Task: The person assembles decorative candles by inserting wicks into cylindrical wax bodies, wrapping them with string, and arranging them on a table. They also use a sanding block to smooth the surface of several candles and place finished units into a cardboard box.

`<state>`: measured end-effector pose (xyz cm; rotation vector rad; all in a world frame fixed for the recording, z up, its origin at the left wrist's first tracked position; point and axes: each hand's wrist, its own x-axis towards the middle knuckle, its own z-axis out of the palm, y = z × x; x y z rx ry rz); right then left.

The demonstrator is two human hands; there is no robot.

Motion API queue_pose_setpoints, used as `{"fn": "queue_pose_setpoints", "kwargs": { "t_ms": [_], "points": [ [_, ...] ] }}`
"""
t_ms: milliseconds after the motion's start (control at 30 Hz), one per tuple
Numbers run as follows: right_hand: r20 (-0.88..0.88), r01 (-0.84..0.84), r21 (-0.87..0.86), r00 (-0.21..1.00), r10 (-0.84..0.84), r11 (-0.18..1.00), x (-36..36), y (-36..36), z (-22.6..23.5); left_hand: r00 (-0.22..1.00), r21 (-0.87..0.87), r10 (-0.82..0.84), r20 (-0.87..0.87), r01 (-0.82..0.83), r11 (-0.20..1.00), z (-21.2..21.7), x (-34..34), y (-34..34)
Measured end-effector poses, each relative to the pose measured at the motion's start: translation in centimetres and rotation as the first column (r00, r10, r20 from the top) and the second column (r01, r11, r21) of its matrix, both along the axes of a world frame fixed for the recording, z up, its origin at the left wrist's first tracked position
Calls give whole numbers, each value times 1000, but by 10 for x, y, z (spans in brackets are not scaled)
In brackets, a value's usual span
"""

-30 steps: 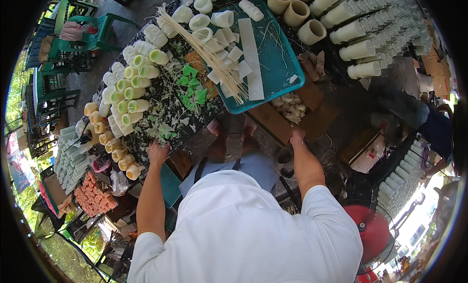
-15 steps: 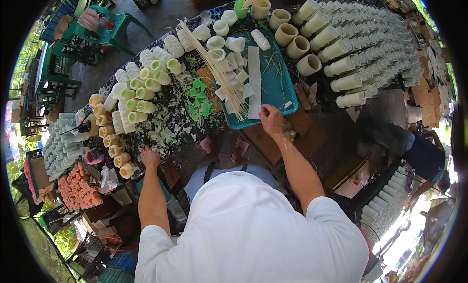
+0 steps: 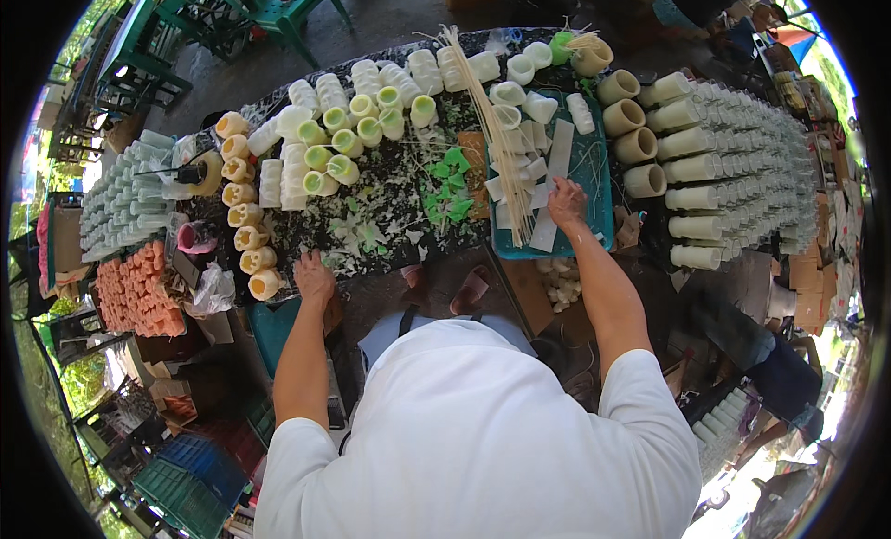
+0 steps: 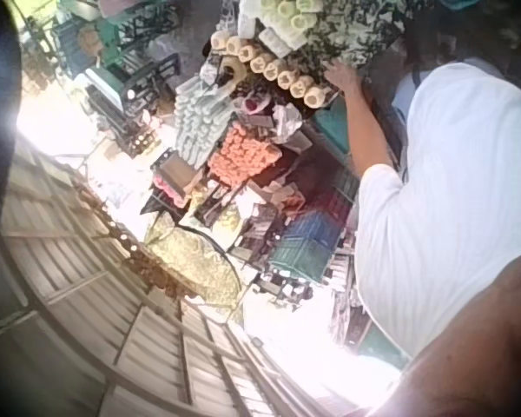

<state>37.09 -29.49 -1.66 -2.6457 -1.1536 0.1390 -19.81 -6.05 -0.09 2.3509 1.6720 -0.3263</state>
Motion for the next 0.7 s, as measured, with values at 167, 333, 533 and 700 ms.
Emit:
{"fn": "queue_pose_setpoints", "kwargs": {
  "t_ms": [167, 333, 533, 700],
  "points": [
    [-206, 118, -114, 968, -140, 986, -18, 16, 35, 993, -3, -27, 118, 27, 1000, -12, -13, 1],
    [110, -141, -37, 983, 144, 989, -133, 38, 102, 963, 3, -30, 266, 31, 1000, -37, -16, 10],
    [-382, -683, 116, 640, 667, 721, -280, 102, 38, 923, -32, 45, 382, -36, 999, -31, -15, 6],
    [-246, -759, 93, 610, 753, 645, -337, 178, 21, 944, 4, 206, 258, -214, 977, 18, 0, -3]
  ]
}}
